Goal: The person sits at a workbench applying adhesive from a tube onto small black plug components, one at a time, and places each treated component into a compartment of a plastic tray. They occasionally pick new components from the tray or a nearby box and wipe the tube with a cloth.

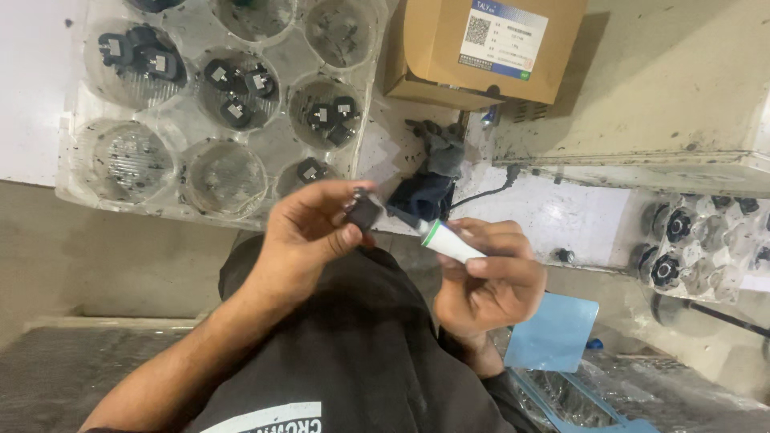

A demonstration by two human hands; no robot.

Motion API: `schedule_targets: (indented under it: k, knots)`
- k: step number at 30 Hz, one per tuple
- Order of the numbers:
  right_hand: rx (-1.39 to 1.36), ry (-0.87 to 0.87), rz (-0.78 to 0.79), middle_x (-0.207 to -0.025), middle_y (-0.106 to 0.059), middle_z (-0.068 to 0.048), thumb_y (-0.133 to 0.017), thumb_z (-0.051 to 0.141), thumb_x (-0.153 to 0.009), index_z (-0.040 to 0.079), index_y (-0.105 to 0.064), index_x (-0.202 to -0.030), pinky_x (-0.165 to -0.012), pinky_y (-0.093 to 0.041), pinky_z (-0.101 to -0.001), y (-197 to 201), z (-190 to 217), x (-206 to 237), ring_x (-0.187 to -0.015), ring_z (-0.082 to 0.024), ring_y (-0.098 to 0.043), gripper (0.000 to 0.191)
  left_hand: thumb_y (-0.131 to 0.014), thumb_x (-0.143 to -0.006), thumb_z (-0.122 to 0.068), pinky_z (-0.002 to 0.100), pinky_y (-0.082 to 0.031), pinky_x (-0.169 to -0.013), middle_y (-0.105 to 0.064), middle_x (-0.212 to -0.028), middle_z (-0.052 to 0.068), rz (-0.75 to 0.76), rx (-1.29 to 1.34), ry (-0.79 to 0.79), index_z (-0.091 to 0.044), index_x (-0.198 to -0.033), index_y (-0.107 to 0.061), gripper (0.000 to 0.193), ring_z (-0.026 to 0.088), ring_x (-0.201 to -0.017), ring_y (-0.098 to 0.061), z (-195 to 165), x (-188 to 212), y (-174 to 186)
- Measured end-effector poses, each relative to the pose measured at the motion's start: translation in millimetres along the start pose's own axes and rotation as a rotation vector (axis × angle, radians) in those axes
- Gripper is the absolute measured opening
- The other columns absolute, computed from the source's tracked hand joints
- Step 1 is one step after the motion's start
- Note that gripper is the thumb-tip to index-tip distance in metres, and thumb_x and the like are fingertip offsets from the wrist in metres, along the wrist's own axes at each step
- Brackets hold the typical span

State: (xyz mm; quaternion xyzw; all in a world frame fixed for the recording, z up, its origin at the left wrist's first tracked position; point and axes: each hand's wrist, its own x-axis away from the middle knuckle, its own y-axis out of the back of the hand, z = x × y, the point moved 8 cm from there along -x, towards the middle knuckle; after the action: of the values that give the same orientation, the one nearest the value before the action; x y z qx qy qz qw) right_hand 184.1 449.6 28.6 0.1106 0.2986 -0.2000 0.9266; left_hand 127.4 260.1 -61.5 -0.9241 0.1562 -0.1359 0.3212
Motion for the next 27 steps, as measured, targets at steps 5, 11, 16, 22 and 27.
schedule_targets:
  k: [5,11,16,22,27]
  knots:
    - [-0.065,-0.031,-0.173,-0.101,-0.063,-0.012,-0.080,0.001,-0.096,0.008,-0.048,-0.110,-0.081,-0.065,-0.0394,18,-10,6,-0.090,-0.025,-0.067,0.035,-0.080,-0.086,0.002,0.029,-0.062,-0.091,-0.076,-0.114,0.007,-0.243,-0.692,-0.050,-0.005,-0.126,-0.069,0.043,0.013,-0.100,-0.076,-24,-3,51]
    - [-0.033,-0.063,-0.098,-0.102,-0.063,-0.013,-0.079,0.000,-0.098,0.008,-0.049,-0.111,-0.082,-0.063,-0.0348,15,-14,7,-0.093,-0.025,-0.068,0.034,-0.091,-0.076,-0.029,0.041,-0.056,-0.072,-0.073,-0.096,0.008,-0.367,-1.584,-0.100,-0.013,-0.106,-0.079,0.036,0.028,-0.083,-0.071,-21,16,64]
    - [-0.028,-0.074,-0.034,-0.102,-0.064,-0.012,-0.078,0.002,-0.099,0.008,-0.049,-0.112,-0.081,-0.064,-0.0344,8,-12,5,-0.094,-0.024,-0.069,0.032,-0.093,-0.068,-0.034,0.046,-0.054,-0.070,-0.066,-0.092,0.010,-0.441,-1.758,-0.064,-0.013,-0.097,-0.079,0.038,0.034,-0.084,-0.068,-13,14,73]
    - [-0.023,-0.072,-0.047,-0.101,-0.063,-0.013,-0.078,0.003,-0.099,0.007,-0.050,-0.109,-0.081,-0.063,-0.0345,8,-12,2,-0.093,-0.023,-0.068,0.031,-0.094,-0.064,-0.044,0.046,-0.053,-0.069,-0.068,-0.088,0.010,-0.405,-1.788,0.000,-0.012,-0.098,-0.079,0.049,0.034,-0.081,-0.067,-23,7,71]
    - [-0.005,-0.090,-0.061,-0.108,-0.064,-0.014,-0.078,0.004,-0.099,0.007,-0.050,-0.109,-0.084,-0.061,-0.0334,14,-10,4,-0.094,-0.022,-0.067,0.030,-0.090,-0.079,-0.038,0.046,-0.054,-0.073,-0.072,-0.098,0.009,-0.257,-1.668,-0.204,-0.012,-0.109,-0.078,0.041,0.034,-0.087,-0.069,-46,-22,56]
